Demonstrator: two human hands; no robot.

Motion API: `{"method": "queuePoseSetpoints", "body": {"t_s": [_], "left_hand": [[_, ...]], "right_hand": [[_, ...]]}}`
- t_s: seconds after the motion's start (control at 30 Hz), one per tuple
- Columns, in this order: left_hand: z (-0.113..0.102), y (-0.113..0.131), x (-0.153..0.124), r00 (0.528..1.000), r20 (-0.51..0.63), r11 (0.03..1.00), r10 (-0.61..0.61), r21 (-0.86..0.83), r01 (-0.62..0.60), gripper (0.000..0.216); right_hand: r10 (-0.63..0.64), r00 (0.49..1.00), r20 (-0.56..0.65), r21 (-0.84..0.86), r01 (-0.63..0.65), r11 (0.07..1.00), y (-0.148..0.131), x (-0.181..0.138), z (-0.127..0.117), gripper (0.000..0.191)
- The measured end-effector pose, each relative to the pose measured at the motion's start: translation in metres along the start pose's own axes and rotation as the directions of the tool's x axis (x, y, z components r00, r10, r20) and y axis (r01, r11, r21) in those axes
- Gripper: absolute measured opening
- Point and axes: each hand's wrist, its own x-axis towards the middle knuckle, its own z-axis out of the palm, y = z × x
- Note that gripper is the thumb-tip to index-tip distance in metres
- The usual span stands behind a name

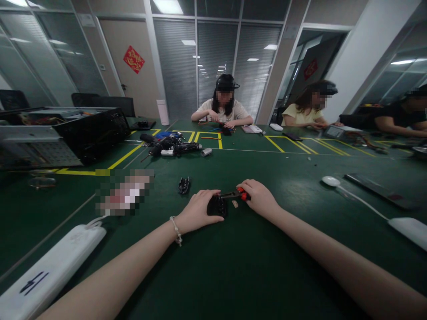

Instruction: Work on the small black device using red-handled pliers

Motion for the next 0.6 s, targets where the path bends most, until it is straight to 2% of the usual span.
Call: {"method": "queuePoseSetpoints", "body": {"t_s": [0.37, 0.6], "left_hand": [[0.0033, -0.0022, 0.0001, 0.997, -0.008, 0.997, 0.075, 0.016, -0.074, 0.068], [0.0009, 0.0016, -0.0012, 0.997, 0.008, 0.997, 0.076, 0.005, -0.076, 0.068]], "right_hand": [[-0.063, 0.997, 0.041, -0.051, 0.065, 0.997, -0.0083, -0.0040, -0.0052, 0.039], [-0.061, 0.997, 0.053, -0.092, 0.066, 0.994, -0.0100, -0.0043, -0.0065, 0.040]]}}
